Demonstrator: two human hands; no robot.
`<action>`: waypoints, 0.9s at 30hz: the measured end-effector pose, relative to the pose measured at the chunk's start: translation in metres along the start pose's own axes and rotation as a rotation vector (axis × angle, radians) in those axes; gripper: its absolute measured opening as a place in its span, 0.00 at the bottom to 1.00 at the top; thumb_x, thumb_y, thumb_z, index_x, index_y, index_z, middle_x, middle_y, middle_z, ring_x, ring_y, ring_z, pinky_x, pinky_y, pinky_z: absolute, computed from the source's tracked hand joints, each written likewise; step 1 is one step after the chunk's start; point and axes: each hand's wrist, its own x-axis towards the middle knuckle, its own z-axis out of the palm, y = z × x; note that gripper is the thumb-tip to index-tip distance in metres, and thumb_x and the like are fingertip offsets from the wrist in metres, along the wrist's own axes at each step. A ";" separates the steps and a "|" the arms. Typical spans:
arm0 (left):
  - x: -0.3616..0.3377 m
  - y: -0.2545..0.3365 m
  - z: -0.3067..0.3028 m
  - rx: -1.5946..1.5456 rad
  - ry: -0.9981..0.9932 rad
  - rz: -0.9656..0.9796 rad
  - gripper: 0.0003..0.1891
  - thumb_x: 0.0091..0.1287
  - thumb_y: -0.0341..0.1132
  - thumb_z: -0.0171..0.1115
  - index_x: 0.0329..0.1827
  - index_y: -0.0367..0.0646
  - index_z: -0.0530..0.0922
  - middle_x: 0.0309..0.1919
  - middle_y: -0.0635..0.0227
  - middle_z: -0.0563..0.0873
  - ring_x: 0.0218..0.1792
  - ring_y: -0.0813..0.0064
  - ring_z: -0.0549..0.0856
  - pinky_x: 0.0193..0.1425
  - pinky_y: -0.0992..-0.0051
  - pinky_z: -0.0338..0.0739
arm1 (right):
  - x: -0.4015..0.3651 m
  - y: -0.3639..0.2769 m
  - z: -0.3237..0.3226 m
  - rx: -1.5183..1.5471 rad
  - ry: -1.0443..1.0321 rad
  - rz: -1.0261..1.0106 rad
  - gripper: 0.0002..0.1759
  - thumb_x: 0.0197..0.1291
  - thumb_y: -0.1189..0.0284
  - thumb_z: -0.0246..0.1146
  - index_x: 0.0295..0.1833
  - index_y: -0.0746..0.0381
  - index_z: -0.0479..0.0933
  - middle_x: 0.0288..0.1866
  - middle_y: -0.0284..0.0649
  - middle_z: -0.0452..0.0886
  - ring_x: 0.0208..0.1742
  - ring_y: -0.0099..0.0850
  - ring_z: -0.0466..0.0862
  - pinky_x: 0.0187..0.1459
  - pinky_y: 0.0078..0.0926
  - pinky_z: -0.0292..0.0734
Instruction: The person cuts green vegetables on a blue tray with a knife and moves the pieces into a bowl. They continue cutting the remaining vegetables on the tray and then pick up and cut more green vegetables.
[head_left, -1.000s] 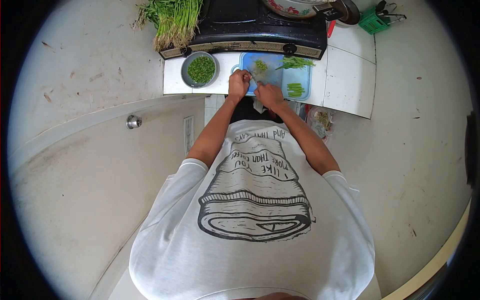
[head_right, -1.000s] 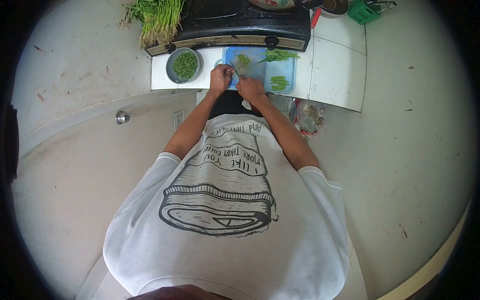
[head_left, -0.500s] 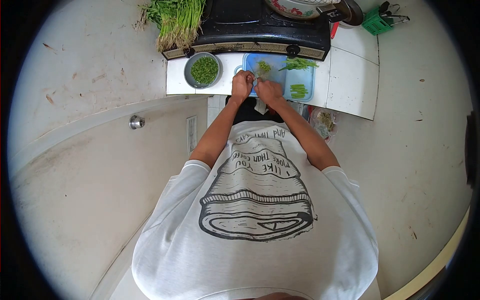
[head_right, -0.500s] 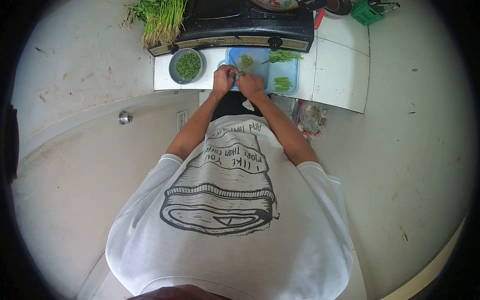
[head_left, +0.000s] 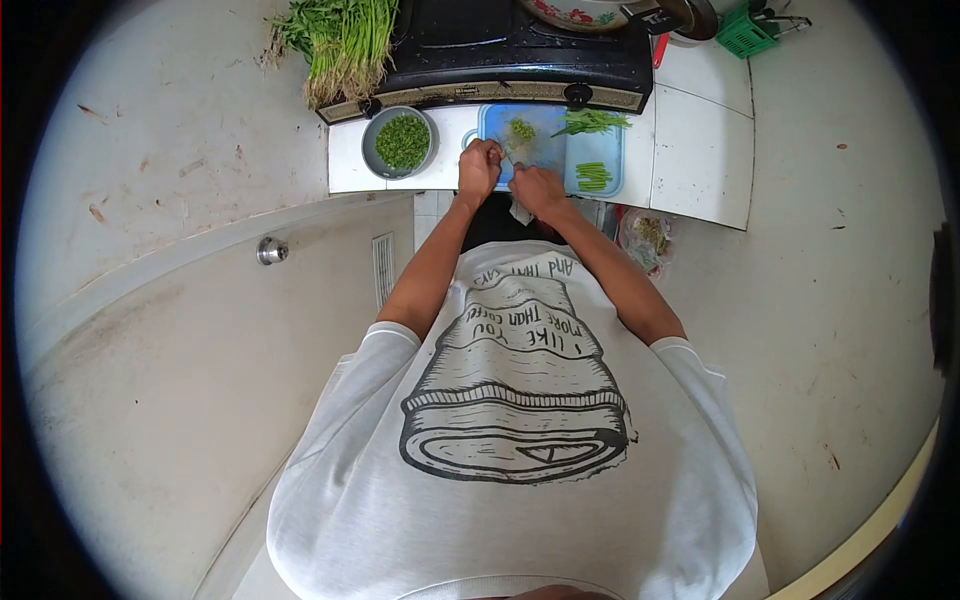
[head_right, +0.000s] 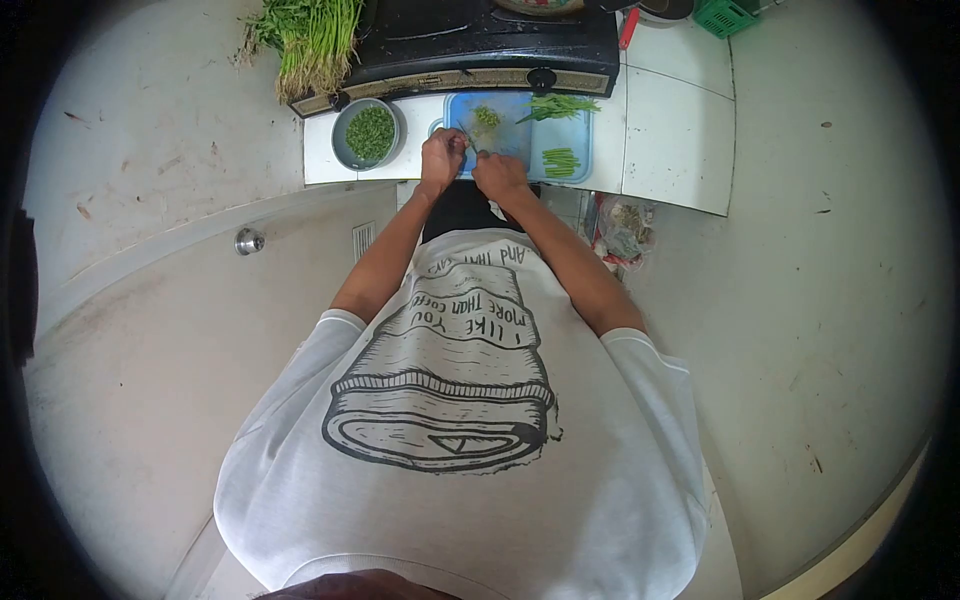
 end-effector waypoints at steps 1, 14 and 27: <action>0.000 -0.001 0.001 -0.002 -0.002 0.002 0.04 0.67 0.25 0.64 0.39 0.36 0.86 0.33 0.53 0.87 0.35 0.58 0.90 0.44 0.64 0.84 | 0.005 0.001 0.002 0.006 0.010 -0.008 0.16 0.68 0.65 0.55 0.48 0.66 0.81 0.34 0.56 0.88 0.36 0.51 0.91 0.41 0.50 0.85; -0.001 -0.005 0.002 0.002 0.027 0.014 0.03 0.65 0.26 0.67 0.38 0.38 0.87 0.32 0.54 0.86 0.34 0.57 0.89 0.43 0.63 0.84 | -0.005 0.008 -0.005 0.019 -0.015 -0.034 0.16 0.68 0.64 0.57 0.48 0.65 0.81 0.35 0.57 0.88 0.40 0.52 0.90 0.43 0.50 0.85; -0.002 0.002 -0.004 0.002 0.001 0.039 0.06 0.62 0.23 0.65 0.40 0.38 0.86 0.32 0.53 0.84 0.31 0.56 0.88 0.40 0.64 0.84 | -0.019 0.017 -0.011 0.075 -0.030 0.024 0.17 0.69 0.62 0.55 0.49 0.65 0.80 0.34 0.57 0.87 0.38 0.55 0.89 0.42 0.54 0.84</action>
